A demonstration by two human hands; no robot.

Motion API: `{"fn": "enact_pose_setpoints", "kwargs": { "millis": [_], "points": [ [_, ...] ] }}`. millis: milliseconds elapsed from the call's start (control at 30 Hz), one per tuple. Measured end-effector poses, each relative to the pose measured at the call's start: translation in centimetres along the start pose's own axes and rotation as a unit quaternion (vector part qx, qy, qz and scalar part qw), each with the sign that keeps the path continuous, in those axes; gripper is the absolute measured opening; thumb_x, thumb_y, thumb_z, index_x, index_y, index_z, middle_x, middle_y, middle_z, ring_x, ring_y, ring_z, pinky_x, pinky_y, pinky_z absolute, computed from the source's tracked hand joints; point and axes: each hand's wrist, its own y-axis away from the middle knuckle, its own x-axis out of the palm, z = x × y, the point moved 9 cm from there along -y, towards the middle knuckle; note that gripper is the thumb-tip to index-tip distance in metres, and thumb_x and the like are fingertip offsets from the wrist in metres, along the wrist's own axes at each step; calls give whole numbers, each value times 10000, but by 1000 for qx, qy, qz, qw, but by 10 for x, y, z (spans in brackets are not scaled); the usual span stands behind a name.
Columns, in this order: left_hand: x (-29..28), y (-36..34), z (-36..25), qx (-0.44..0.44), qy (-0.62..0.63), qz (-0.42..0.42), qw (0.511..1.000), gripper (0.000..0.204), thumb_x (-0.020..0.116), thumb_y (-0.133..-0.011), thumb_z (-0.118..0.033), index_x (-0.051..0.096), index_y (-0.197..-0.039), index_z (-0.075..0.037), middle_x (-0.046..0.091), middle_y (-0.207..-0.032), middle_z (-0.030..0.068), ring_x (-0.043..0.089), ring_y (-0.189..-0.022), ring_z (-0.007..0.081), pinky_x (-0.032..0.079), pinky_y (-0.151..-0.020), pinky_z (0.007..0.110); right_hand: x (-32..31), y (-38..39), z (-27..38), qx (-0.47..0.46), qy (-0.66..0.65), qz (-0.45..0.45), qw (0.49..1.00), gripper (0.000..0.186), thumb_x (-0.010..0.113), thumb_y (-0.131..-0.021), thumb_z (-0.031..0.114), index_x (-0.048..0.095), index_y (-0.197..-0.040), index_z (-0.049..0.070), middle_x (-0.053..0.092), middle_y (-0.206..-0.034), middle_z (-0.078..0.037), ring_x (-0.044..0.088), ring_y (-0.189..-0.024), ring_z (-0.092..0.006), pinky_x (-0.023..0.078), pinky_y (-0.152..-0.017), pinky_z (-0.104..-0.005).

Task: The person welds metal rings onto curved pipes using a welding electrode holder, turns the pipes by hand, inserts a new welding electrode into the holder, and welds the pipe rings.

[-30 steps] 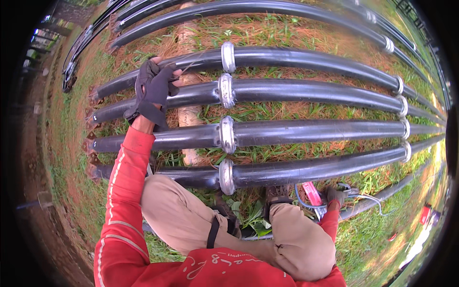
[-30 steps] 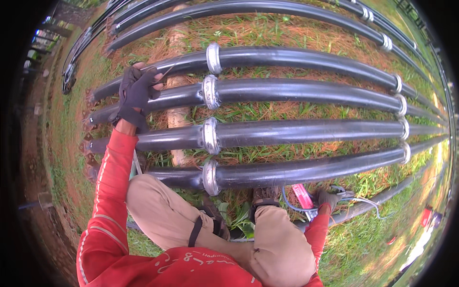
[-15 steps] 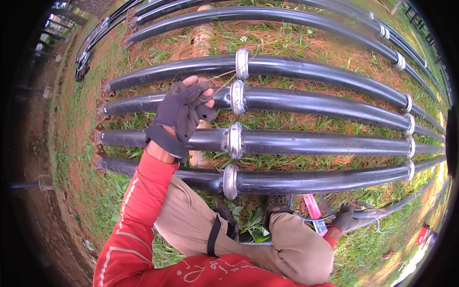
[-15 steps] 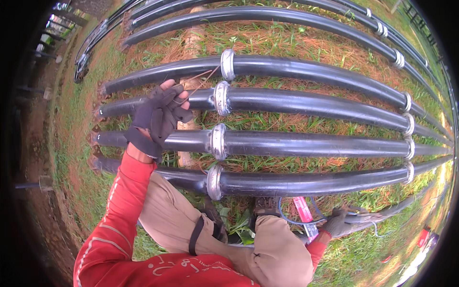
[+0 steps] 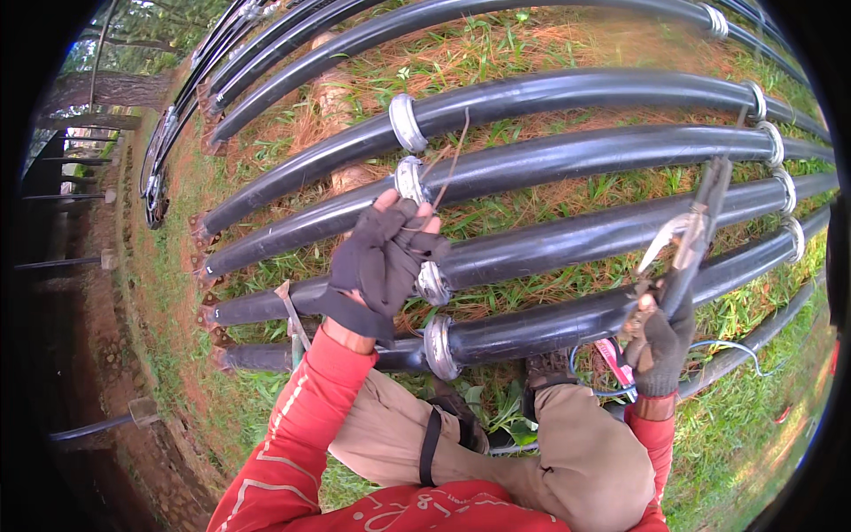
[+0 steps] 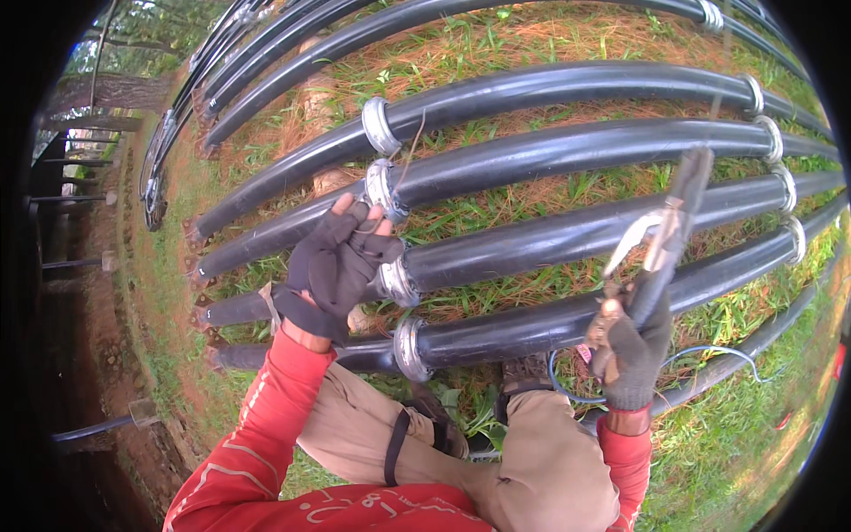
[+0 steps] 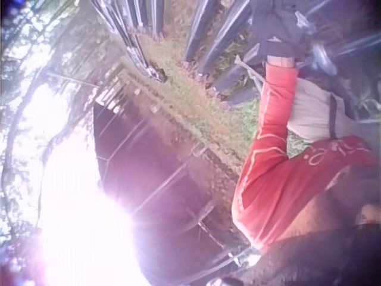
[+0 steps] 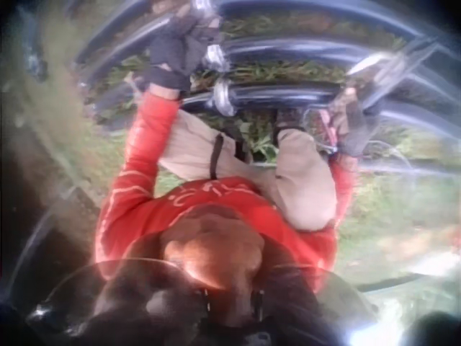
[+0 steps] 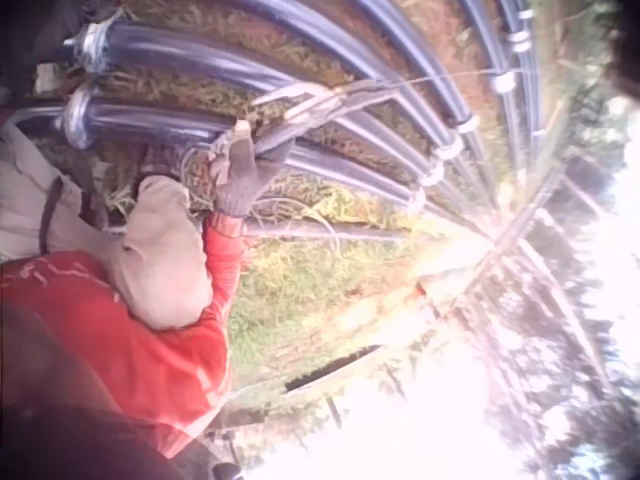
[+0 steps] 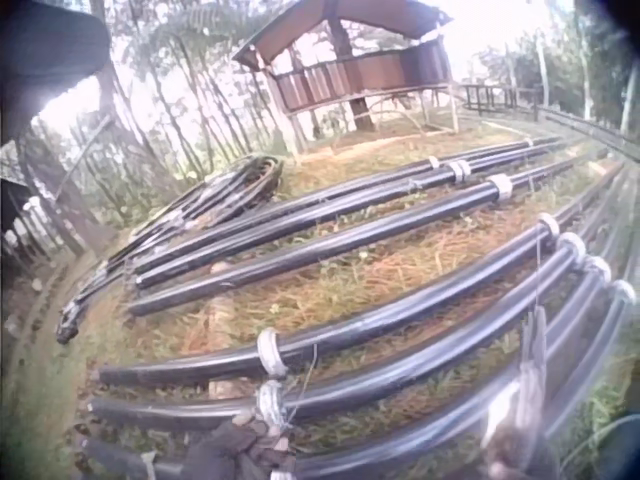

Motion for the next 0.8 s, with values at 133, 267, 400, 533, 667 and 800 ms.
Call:
{"fn": "enact_pose_setpoints", "kwargs": {
  "millis": [133, 267, 400, 533, 667, 800],
  "points": [
    [19, 32, 56, -79, 68, 37, 994, 491, 563, -1111, 49, 412, -1567, -52, 696, -1334, 216, 747, -1245, 415, 656, -1076, 610, 58, 11, -14, 32, 8, 116, 993, 645, 743, -931, -120, 481, -1495, 50, 684, -1138, -93, 765, -902, -195, 661, -718, -316],
    [28, 70, 88, -116, 82, 16, 990, 509, 573, -1092, 92, 423, -1554, -59, 644, -1393, 162, 689, -1337, 348, 618, -1188, 539, 115, 23, -15, 38, 70, 201, 976, 614, 780, -940, -107, 473, -1453, 35, 699, -1225, -101, 787, -1027, -216, 671, -828, -334],
    [26, 92, 115, -185, 145, 38, 971, 525, 568, -1067, 120, 422, -1534, -70, 635, -1437, 200, 688, -1346, 380, 607, -1193, 545, 134, 28, -4, -88, 288, 246, 921, 569, 817, -951, -67, 489, -1406, 32, 701, -1244, -118, 792, -944, -198, 670, -830, -331],
    [12, 98, 124, -183, 116, 53, 975, 461, 585, -1089, 78, 459, -1510, -63, 712, -1333, 207, 764, -1229, 373, 646, -1065, 543, 141, 36, -18, 25, 129, 212, 968, 502, 835, -953, -48, 527, -1343, 23, 705, -1118, -79, 790, -938, -170, 640, -751, -313],
    [9, 110, 129, -206, 120, 100, 966, 388, 616, -1085, 71, 546, -1449, -44, 733, -1327, 210, 790, -1158, 344, 655, -981, 498, 147, 32, -28, -2, 183, 226, 957, 547, 861, -896, -55, 543, -1335, 18, 692, -1069, -55, 728, -897, -124, 616, -743, -290],
    [5, 110, 112, -177, -76, 156, 969, 382, 688, -1075, 20, 593, -1444, 6, 765, -1273, 151, 778, -1122, 232, 635, -939, 402, 159, 39, -38, 3, 211, 258, 943, 568, 866, -856, -61, 554, -1324, 19, 686, -1069, -47, 692, -885, -107, 608, -748, -285]
  ]
}}
